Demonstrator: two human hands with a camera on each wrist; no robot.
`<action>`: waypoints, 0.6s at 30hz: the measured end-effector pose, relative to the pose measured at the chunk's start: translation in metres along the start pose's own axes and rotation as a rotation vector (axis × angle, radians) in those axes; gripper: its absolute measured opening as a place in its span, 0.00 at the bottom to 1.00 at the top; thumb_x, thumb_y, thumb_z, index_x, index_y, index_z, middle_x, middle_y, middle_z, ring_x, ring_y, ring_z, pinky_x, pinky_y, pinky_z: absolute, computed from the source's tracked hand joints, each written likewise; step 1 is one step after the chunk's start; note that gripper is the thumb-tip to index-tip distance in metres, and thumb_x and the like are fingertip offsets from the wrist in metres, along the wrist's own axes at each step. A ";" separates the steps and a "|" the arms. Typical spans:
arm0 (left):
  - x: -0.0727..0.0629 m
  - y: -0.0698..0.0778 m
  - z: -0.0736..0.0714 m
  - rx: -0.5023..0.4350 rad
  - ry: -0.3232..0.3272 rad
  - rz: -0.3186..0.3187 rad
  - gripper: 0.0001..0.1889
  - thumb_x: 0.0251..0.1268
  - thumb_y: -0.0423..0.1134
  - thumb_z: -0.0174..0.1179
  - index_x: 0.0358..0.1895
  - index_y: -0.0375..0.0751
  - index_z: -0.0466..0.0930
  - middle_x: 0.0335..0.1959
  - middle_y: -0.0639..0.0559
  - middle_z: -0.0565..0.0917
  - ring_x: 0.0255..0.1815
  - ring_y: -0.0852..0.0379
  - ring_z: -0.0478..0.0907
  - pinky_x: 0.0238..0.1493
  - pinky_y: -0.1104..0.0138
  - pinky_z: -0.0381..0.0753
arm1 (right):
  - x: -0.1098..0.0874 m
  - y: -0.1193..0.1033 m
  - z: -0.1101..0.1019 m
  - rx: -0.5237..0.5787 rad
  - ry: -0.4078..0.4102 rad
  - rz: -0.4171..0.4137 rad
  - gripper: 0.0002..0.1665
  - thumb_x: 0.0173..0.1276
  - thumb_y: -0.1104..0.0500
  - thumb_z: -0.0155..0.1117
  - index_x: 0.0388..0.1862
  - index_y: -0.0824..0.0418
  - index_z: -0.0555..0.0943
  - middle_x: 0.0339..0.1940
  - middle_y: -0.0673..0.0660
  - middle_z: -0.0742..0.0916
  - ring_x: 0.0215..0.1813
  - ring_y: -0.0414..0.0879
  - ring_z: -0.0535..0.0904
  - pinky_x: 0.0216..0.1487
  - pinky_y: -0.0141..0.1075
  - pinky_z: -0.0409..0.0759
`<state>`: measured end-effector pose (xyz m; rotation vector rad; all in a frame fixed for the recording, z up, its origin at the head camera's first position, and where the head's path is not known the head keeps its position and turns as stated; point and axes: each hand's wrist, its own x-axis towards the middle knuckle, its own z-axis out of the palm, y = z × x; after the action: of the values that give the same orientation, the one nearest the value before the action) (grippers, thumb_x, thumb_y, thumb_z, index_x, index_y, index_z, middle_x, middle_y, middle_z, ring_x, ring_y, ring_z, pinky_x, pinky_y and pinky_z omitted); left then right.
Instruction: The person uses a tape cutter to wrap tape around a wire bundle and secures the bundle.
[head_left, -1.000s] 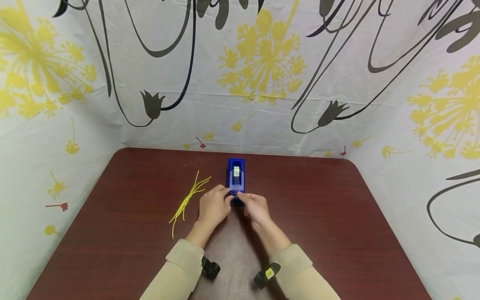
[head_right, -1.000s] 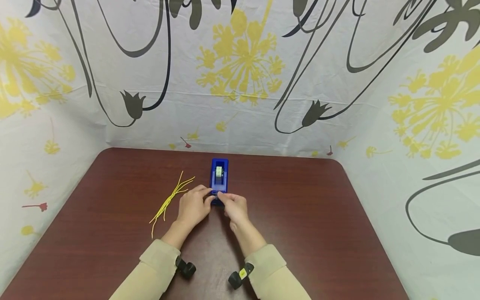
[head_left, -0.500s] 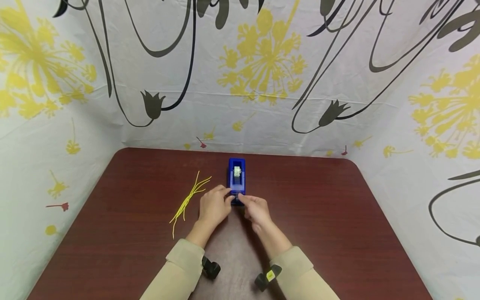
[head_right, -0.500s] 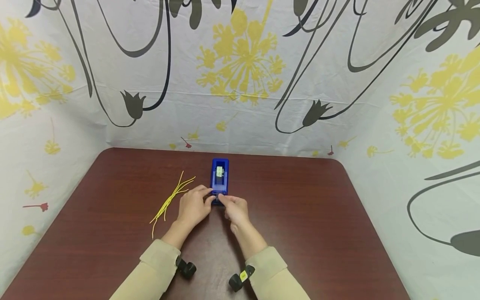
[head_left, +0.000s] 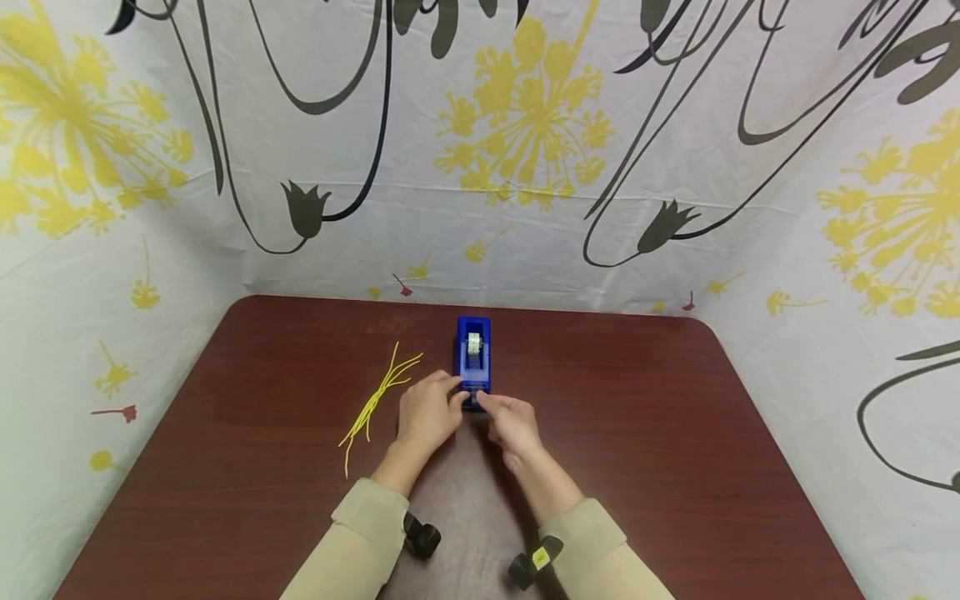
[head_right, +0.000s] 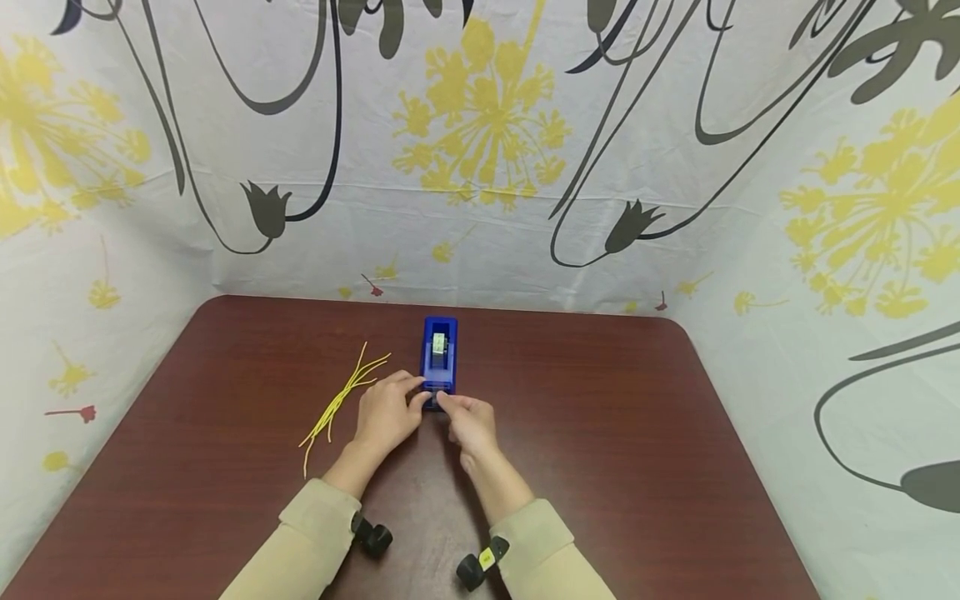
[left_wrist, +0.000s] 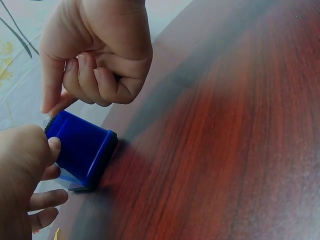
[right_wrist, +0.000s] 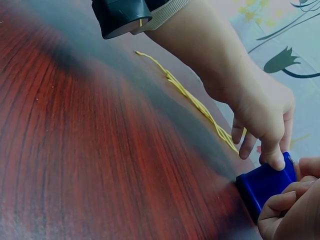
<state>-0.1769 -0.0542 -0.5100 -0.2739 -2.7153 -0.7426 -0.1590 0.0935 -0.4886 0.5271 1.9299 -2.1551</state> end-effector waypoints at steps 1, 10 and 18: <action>0.000 0.000 0.000 0.000 -0.001 0.001 0.14 0.66 0.45 0.68 0.52 0.45 0.89 0.42 0.55 0.87 0.38 0.51 0.85 0.38 0.56 0.83 | 0.000 0.001 0.000 0.001 0.002 0.000 0.15 0.69 0.55 0.71 0.40 0.68 0.84 0.09 0.42 0.66 0.13 0.34 0.58 0.19 0.28 0.58; 0.000 -0.001 0.001 -0.001 -0.016 -0.007 0.15 0.67 0.46 0.68 0.52 0.45 0.89 0.43 0.55 0.87 0.38 0.51 0.85 0.39 0.56 0.83 | 0.000 0.005 -0.002 0.017 0.003 -0.021 0.12 0.68 0.56 0.71 0.34 0.64 0.84 0.09 0.41 0.66 0.13 0.33 0.58 0.19 0.27 0.59; 0.000 -0.001 0.001 0.000 -0.007 0.005 0.15 0.66 0.46 0.68 0.52 0.46 0.89 0.42 0.55 0.87 0.38 0.51 0.85 0.40 0.55 0.83 | -0.003 0.005 -0.003 -0.089 0.075 -0.107 0.13 0.67 0.57 0.72 0.34 0.68 0.86 0.09 0.43 0.70 0.13 0.35 0.61 0.17 0.28 0.60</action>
<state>-0.1776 -0.0549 -0.5112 -0.2837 -2.7203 -0.7416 -0.1538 0.0956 -0.4922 0.5063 2.1284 -2.1282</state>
